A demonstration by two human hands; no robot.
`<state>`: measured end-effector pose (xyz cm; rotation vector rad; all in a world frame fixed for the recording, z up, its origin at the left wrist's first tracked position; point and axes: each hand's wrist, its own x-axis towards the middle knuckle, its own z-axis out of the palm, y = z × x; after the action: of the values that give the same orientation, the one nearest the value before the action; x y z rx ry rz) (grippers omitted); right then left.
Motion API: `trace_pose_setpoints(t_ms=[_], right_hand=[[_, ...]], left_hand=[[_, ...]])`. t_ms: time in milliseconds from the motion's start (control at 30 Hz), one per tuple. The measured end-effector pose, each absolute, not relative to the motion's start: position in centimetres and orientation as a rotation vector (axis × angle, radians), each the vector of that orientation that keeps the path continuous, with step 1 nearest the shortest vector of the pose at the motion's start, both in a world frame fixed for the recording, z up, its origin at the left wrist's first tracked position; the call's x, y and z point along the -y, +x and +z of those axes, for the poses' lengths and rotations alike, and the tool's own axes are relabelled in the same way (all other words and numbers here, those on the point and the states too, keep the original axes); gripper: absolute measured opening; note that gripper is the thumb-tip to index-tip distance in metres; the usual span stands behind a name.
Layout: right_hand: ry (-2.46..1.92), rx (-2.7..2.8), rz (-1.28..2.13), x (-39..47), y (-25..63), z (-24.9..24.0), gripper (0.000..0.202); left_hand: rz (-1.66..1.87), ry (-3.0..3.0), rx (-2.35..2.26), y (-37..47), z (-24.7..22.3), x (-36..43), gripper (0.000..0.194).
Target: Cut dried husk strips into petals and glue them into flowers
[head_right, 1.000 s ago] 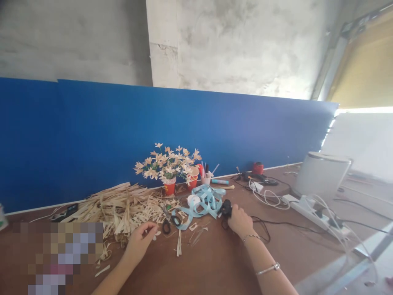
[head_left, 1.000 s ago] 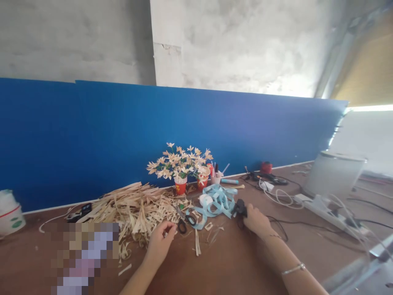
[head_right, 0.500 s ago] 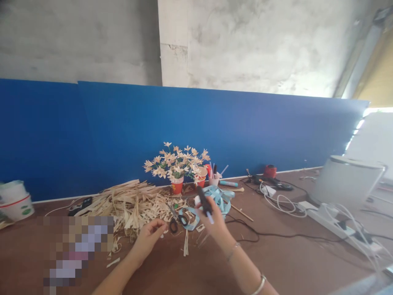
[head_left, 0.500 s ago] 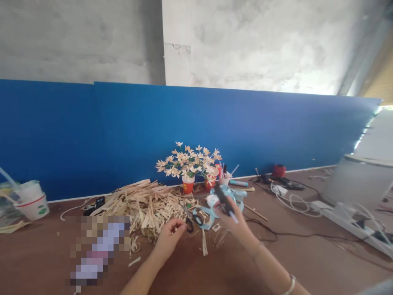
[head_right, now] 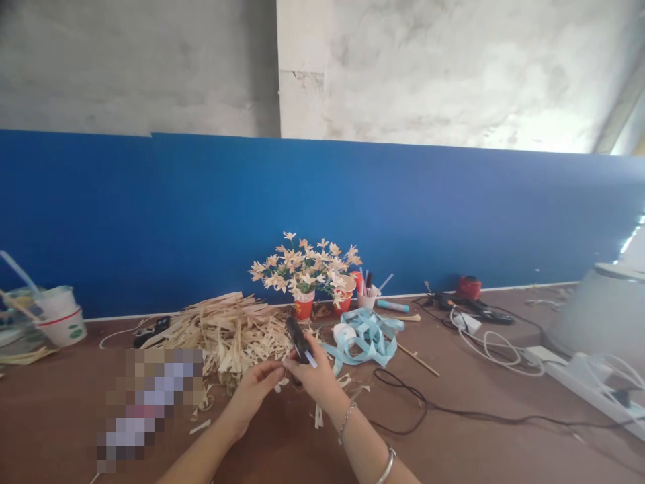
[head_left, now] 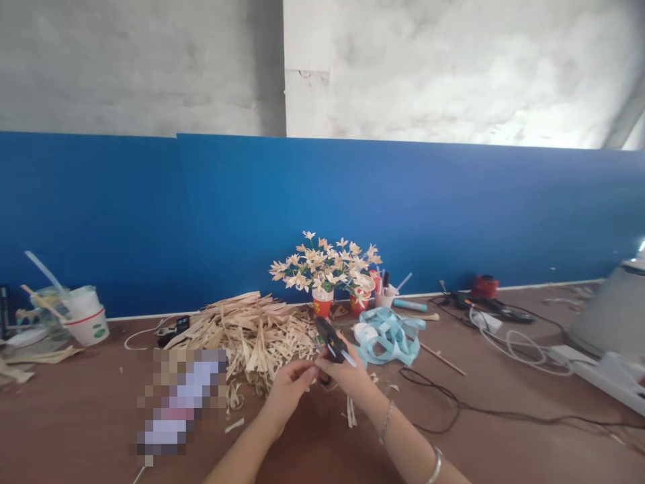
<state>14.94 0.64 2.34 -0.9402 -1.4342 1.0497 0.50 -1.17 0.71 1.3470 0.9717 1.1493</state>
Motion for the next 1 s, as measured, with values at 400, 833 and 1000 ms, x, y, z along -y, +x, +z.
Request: trace_pose_setpoints(t_ms=[400,833,1000], right_hand=[[-1.006,1.465,0.764,-0.3,14.7,1.2,0.018],[-1.061,1.487,0.571,-0.2,14.7,1.2,0.016],[-1.058,1.478,0.594,-0.5,14.9,1.1,0.018]], left_hand=[[1.155,1.588,-1.203,0.8,0.2,1.0,0.024],[1.200,2.154,-1.475,0.7,1.0,2.1,0.014],[1.223,2.127,-1.436,0.6,1.0,2.0,0.016]])
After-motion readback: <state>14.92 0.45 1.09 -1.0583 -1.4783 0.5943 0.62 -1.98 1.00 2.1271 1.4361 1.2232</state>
